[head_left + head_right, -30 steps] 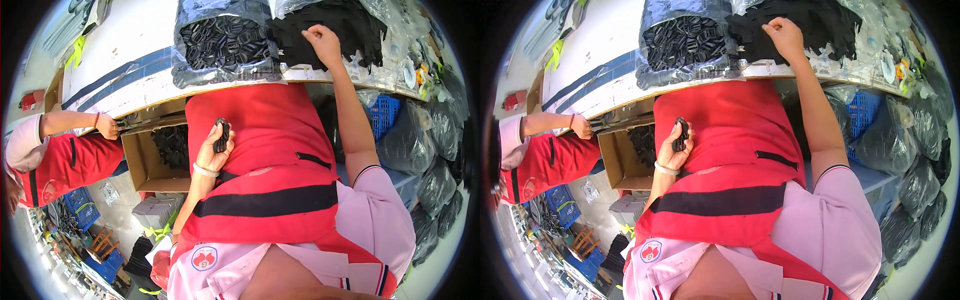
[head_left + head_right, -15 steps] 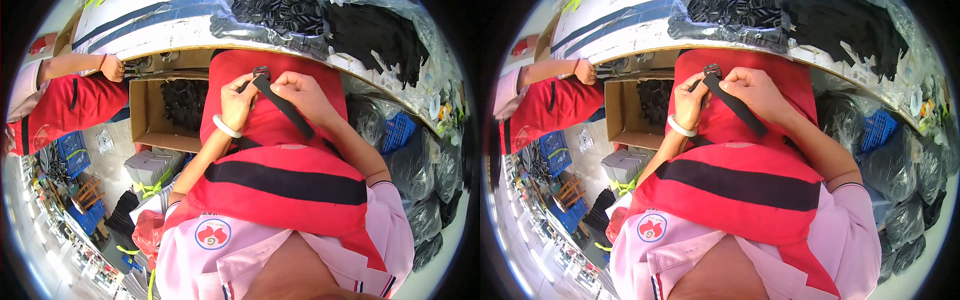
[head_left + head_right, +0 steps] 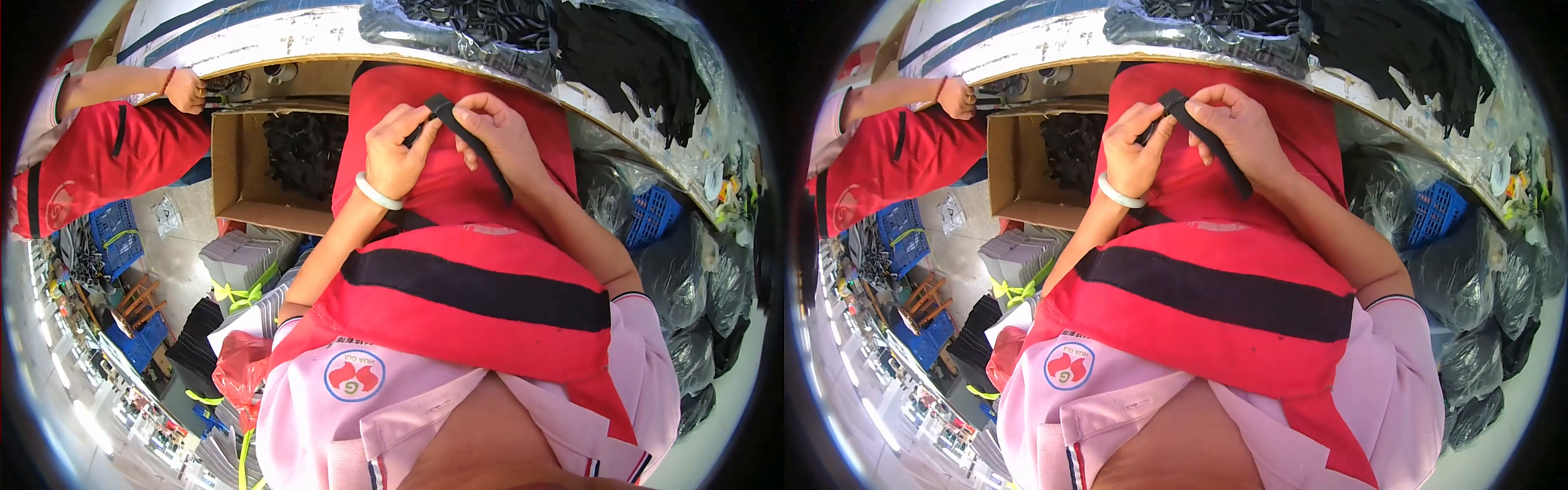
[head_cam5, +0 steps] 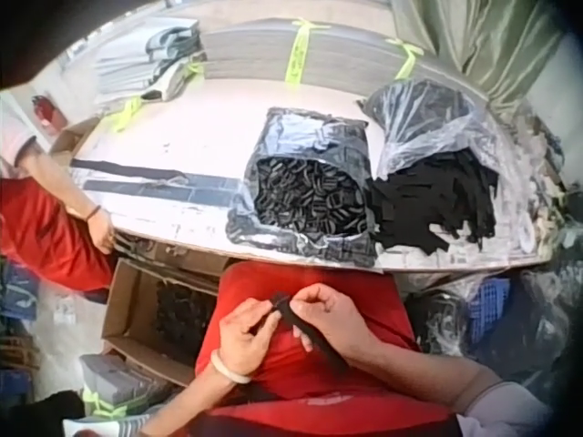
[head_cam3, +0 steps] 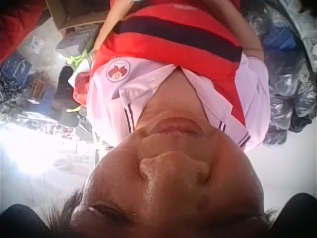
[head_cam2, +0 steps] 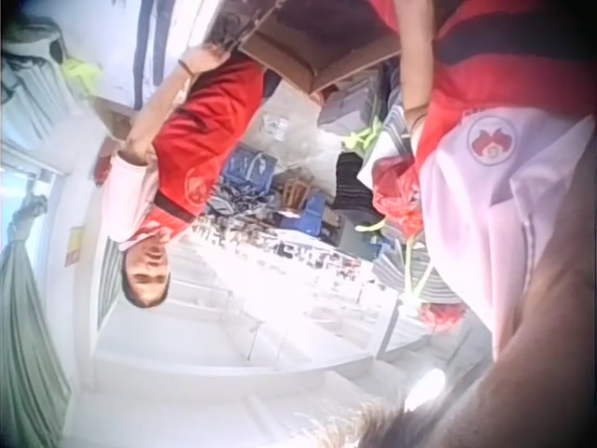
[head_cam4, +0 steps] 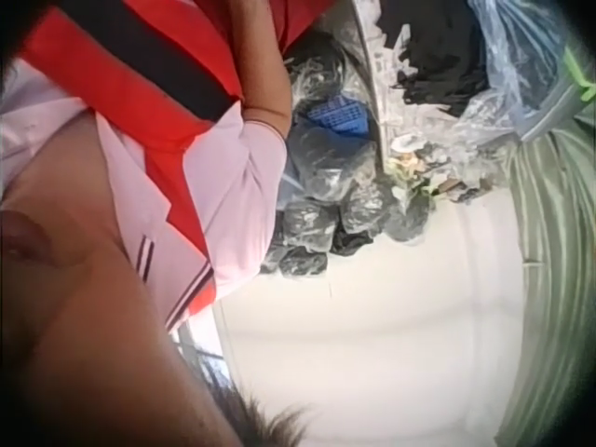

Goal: Manually sort and inspect small black plastic components at a factory workbench.

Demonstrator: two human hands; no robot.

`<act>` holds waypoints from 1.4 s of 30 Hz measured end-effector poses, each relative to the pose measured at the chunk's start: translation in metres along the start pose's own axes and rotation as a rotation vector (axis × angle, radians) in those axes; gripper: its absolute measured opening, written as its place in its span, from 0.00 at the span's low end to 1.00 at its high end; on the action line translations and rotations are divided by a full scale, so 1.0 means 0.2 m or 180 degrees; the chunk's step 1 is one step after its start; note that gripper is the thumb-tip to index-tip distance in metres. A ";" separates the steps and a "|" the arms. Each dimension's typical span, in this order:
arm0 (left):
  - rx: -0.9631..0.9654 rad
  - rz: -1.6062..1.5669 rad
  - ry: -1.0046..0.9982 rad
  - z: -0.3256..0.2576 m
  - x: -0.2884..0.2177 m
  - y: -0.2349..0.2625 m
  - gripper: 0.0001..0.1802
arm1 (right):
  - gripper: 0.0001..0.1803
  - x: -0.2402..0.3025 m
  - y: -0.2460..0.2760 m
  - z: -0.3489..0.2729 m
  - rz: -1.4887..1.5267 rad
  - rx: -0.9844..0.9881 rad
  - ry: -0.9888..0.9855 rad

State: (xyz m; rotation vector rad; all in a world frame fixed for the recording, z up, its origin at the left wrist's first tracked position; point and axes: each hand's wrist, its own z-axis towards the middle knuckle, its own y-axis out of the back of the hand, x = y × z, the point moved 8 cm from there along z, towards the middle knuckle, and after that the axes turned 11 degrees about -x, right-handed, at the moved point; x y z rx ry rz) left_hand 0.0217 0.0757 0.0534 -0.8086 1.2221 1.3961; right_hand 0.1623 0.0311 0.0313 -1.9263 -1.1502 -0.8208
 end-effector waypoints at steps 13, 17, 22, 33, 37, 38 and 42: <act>0.0573 -0.3163 0.3931 -0.26 0.29 -0.13 0.15 | 0.11 -0.01 0.01 0.04 -0.0391 0.0360 0.0308; 0.0692 -0.3472 0.3688 -0.27 0.28 -0.17 0.13 | 0.07 0.03 0.00 0.01 -0.1192 0.0094 0.1554; 0.0099 -0.2561 0.3158 -0.18 0.21 -0.10 0.12 | 0.07 0.29 -0.09 -0.22 -0.1182 0.0103 0.2549; -0.0178 -0.1296 0.1897 -0.13 0.16 -0.03 0.07 | 0.12 -0.03 0.04 -0.05 -0.1283 0.0097 -0.0231; -0.0199 -0.1327 0.1594 -0.11 0.15 -0.02 0.06 | 0.11 -0.01 0.04 -0.03 -0.0773 -0.0038 0.0058; -0.0048 -0.1271 0.1354 -0.09 0.10 -0.01 0.06 | 0.11 -0.01 0.03 -0.03 -0.0535 0.0101 -0.0181; 0.0352 -0.0985 0.0693 -0.10 -0.04 0.03 0.07 | 0.10 -0.06 0.01 -0.07 -0.0296 0.0939 -0.0721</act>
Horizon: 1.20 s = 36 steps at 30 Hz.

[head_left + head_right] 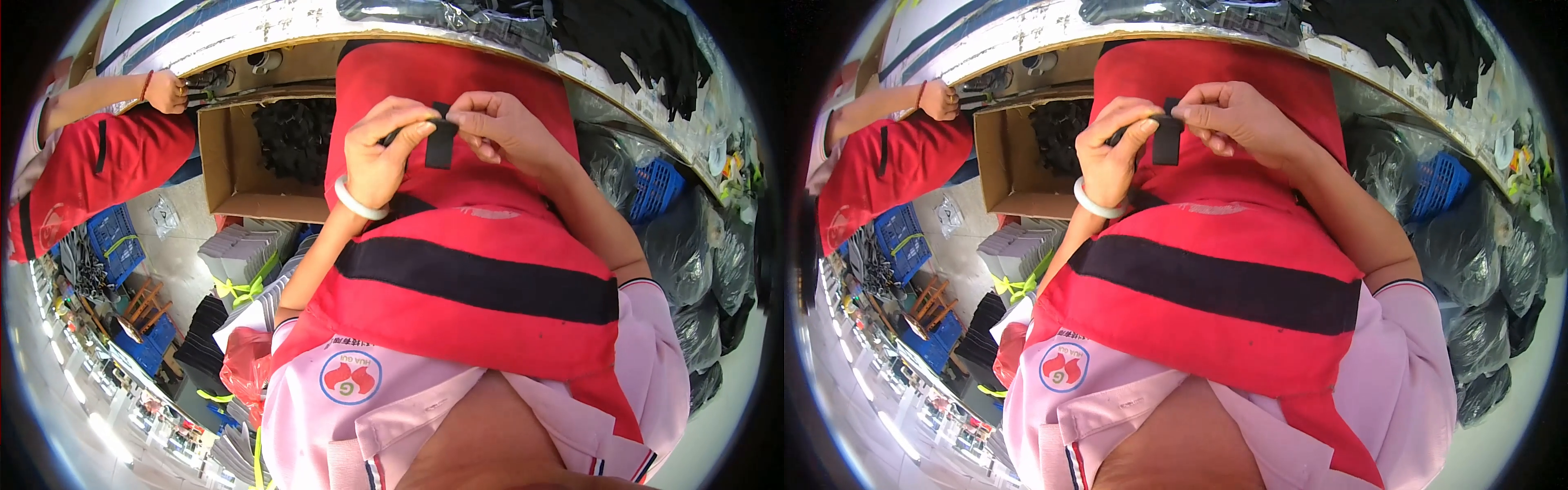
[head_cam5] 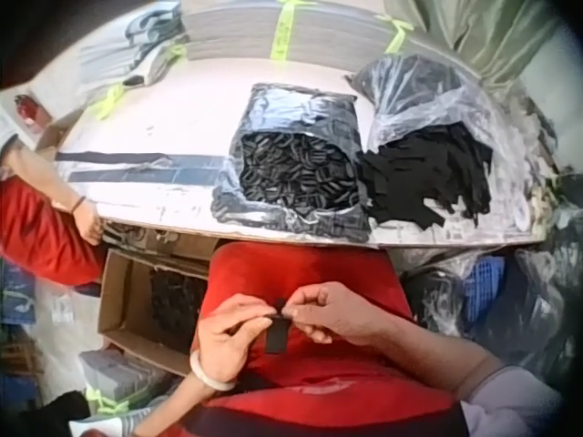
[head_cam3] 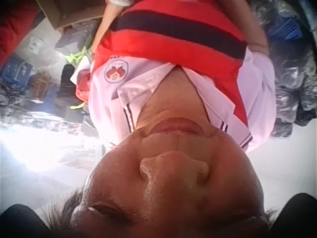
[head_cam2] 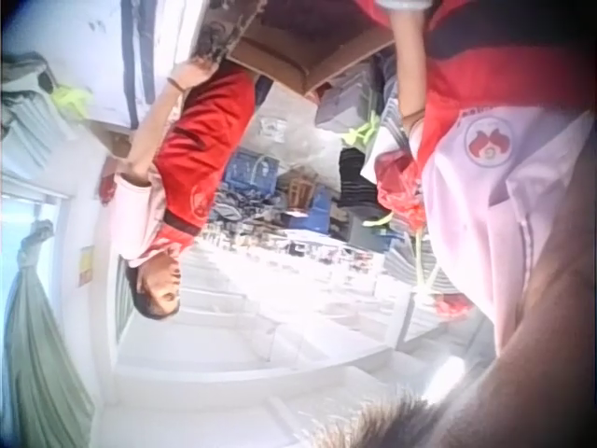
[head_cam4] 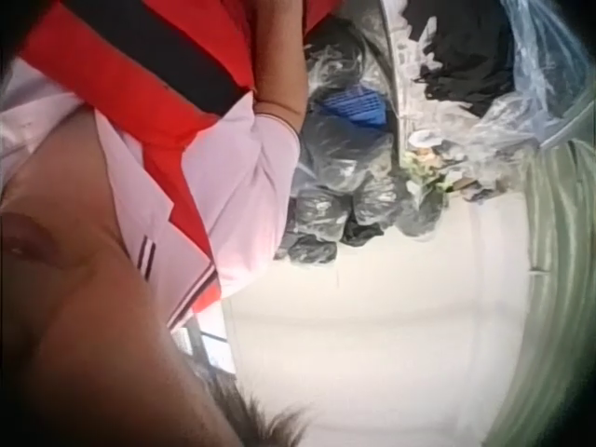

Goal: Manually sort and inspect small black plastic components at a factory workbench.

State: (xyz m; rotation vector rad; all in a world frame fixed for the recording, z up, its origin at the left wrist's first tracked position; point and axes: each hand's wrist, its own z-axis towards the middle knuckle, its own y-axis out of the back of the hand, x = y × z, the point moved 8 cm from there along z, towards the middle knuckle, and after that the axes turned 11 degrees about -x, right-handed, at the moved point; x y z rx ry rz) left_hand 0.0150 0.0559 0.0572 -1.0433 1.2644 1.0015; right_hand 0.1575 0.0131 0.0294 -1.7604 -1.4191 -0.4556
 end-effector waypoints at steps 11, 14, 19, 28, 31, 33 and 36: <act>0.0428 0.0273 -0.0618 -0.08 -0.14 0.01 0.08 | 0.10 0.11 -0.01 -0.03 -0.0658 -0.0557 0.1031; 0.0416 0.0265 -0.0569 -0.08 -0.14 0.01 0.08 | 0.09 0.10 -0.01 -0.02 -0.0597 -0.0540 0.1088; 0.0321 0.0082 -0.0098 -0.10 -0.14 0.08 0.08 | 0.07 0.07 -0.04 0.05 -0.0513 -0.0534 0.1197; -0.1024 0.1765 0.0916 -0.22 -0.04 0.83 0.17 | 0.12 -0.19 -0.15 0.21 -0.1279 0.0099 0.0573; -0.0510 0.1055 0.0582 -0.22 0.06 0.58 0.26 | 0.11 -0.15 -0.20 0.19 -0.1512 -0.0153 0.0595; 0.0284 0.0845 0.0969 -0.21 0.16 0.31 0.30 | 0.10 -0.09 -0.26 0.16 -0.1992 -0.0070 0.1033; 0.0363 -0.0173 0.0384 -0.18 0.22 0.09 0.34 | 0.07 -0.08 -0.31 0.17 -0.2585 0.0106 0.1302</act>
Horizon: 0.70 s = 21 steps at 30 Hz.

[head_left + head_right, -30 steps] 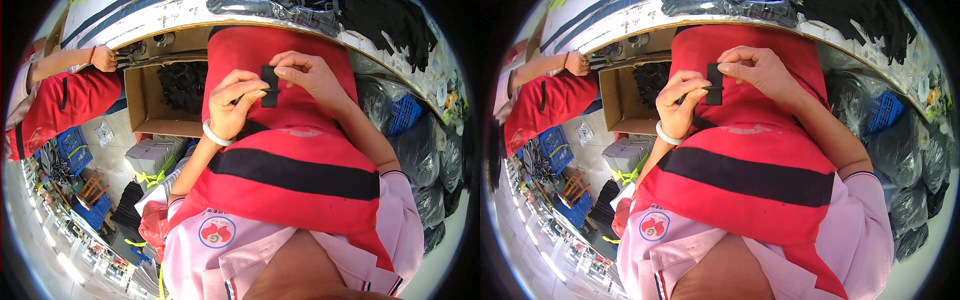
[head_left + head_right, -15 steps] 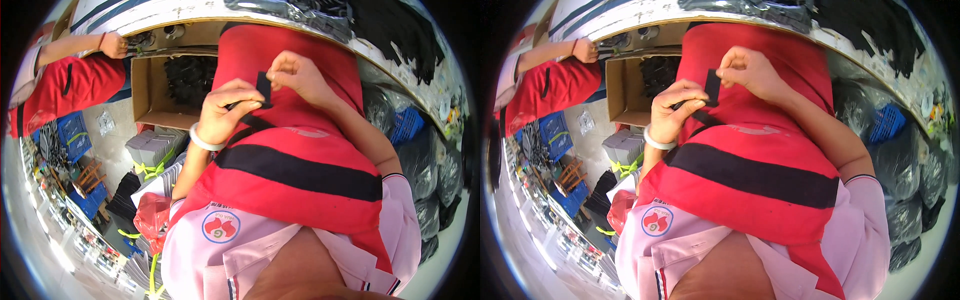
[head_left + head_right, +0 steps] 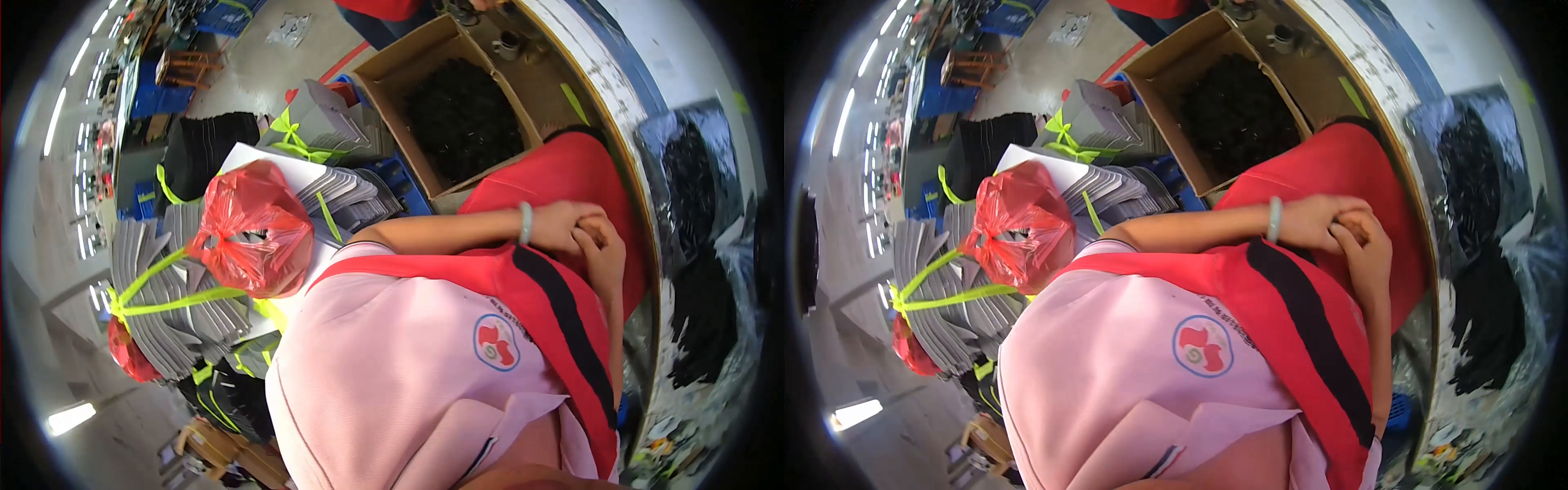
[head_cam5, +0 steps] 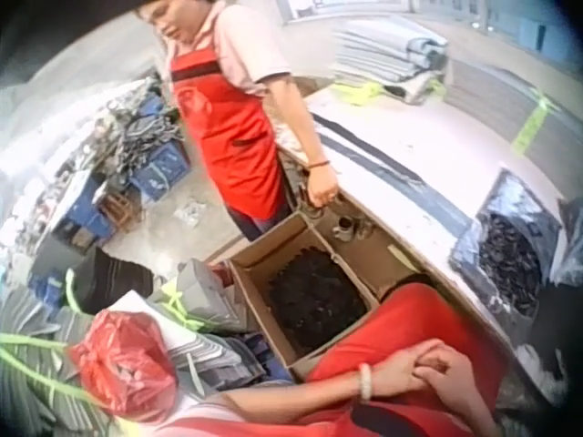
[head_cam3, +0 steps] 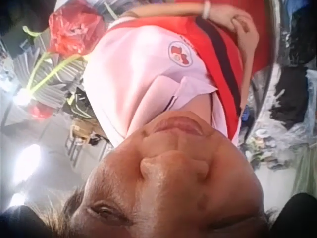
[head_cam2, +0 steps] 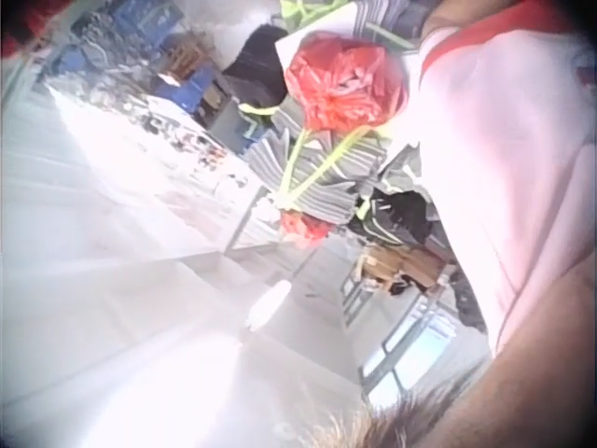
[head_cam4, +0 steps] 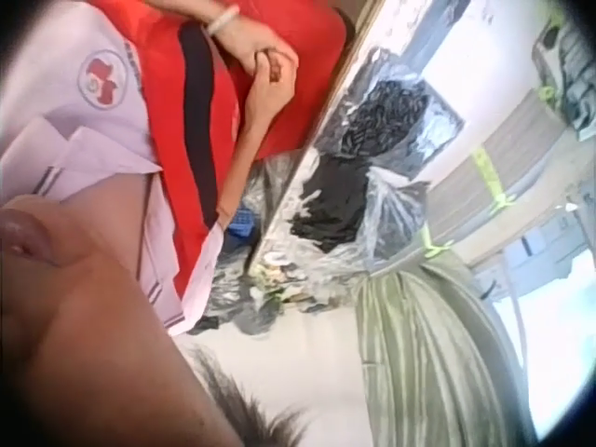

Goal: Manually sort and inspect small black plastic components at a factory workbench.

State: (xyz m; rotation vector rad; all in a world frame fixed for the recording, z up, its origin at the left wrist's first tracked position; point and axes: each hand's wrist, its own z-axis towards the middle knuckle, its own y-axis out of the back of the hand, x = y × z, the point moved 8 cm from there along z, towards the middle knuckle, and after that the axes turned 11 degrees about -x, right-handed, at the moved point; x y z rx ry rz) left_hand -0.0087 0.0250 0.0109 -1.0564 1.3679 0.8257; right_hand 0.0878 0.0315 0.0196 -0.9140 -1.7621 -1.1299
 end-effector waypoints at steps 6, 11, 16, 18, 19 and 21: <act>0.0358 -0.0665 0.0088 0.02 0.13 -0.06 0.35 | 0.04 -0.09 0.07 -0.02 -0.0556 -0.0109 -0.0058; -0.0059 -0.0861 0.0183 -0.01 0.18 0.03 0.29 | 0.06 -0.07 0.02 0.05 -0.0082 0.0031 -0.0136; -0.0607 -0.1496 0.0936 -0.04 0.30 0.13 0.14 | 0.09 -0.05 0.04 0.12 -0.0156 0.0133 -0.0319; -0.0802 -0.1547 0.1054 -0.05 0.32 0.16 0.12 | 0.09 -0.06 0.01 0.14 -0.0206 0.0280 -0.0394; -0.0838 -0.1687 0.1084 -0.06 0.32 0.19 0.11 | 0.09 -0.05 -0.03 0.14 -0.0052 0.0408 -0.0505; -0.0889 -0.1842 0.1101 -0.07 0.30 0.21 0.10 | 0.10 -0.06 -0.09 0.16 0.0260 0.0658 -0.0738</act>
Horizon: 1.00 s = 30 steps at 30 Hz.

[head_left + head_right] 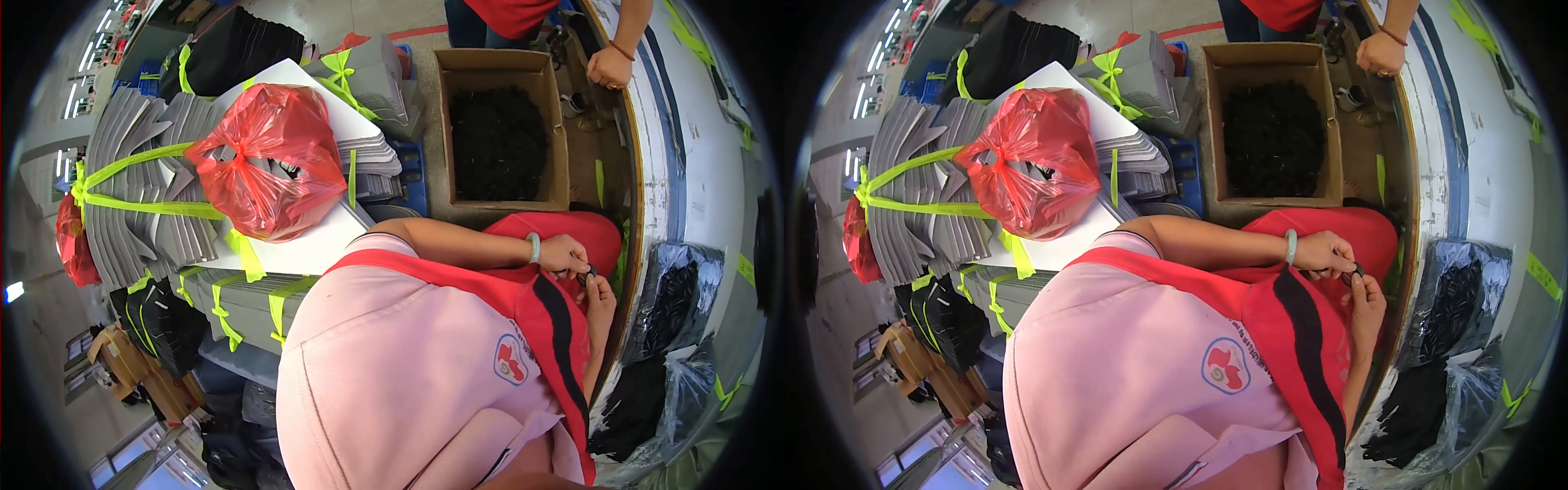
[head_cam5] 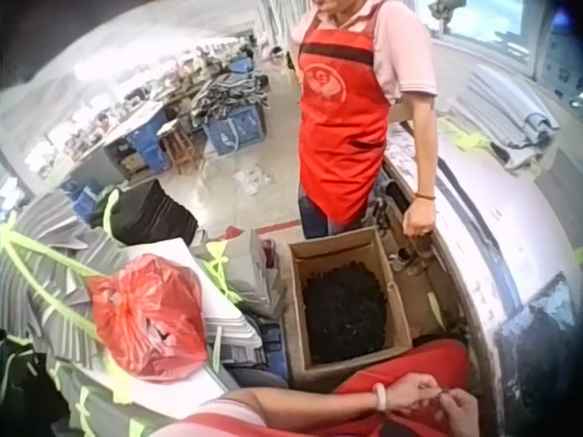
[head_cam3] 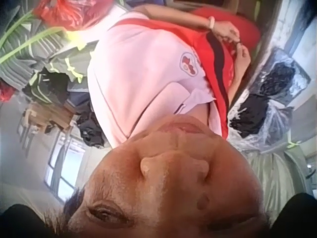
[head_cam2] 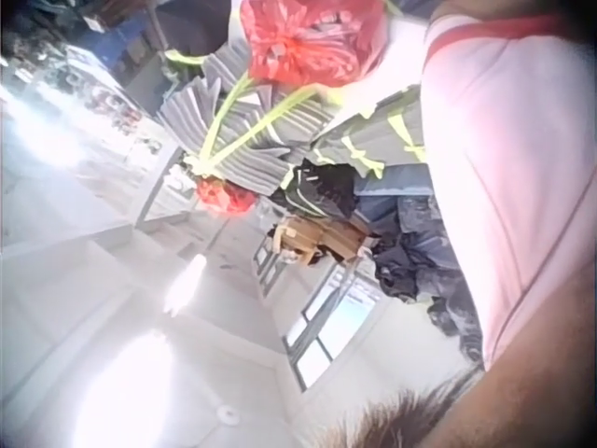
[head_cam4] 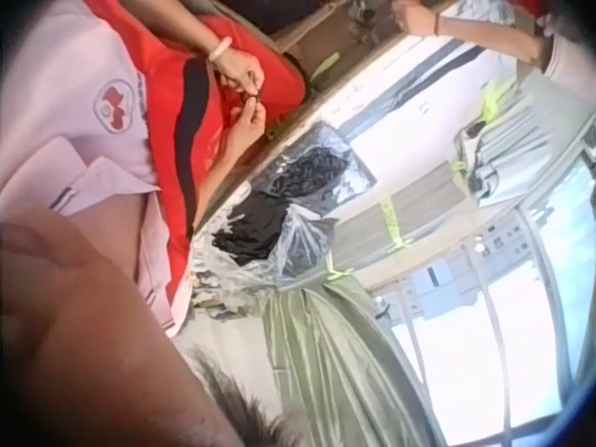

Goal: Manually sort and inspect small black plastic components at a factory workbench.

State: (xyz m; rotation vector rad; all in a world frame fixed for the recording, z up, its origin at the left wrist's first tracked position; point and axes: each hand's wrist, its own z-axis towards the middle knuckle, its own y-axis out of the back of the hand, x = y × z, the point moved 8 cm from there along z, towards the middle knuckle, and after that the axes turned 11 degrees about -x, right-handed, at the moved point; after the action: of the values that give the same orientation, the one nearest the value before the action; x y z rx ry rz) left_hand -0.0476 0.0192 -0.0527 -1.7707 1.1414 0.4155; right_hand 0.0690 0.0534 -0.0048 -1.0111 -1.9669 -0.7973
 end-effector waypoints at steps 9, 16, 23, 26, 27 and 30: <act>-0.0249 -0.0965 0.0589 0.02 -0.01 0.08 0.26 | 0.06 0.12 -0.06 0.08 -0.0174 -0.0240 0.0362; -0.0383 -0.0375 0.0500 0.01 -0.02 0.10 0.21 | 0.08 0.33 -0.09 0.09 -0.2002 -0.0496 0.2282; -0.0472 -0.0540 0.0378 0.04 0.01 0.13 0.10 | 0.07 0.30 -0.11 0.19 -0.0803 -0.0383 0.1024; -0.0606 -0.0322 0.0209 0.03 -0.02 0.13 0.11 | 0.10 0.20 -0.06 0.26 -0.0476 0.0243 0.0254; -0.0575 0.0003 -0.0018 0.03 -0.05 0.12 0.11 | 0.10 0.17 -0.07 0.27 -0.0563 0.0376 0.0177; -0.0560 0.0376 -0.0294 0.02 -0.07 0.11 0.11 | 0.09 0.17 -0.11 0.27 -0.0596 0.0641 0.0117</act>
State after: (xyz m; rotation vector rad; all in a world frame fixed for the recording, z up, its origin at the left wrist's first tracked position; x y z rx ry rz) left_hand -0.0727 0.0279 -0.0572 -1.8195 1.1768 0.6800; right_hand 0.0189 0.0978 -0.0074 -0.6979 -2.0839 -0.6955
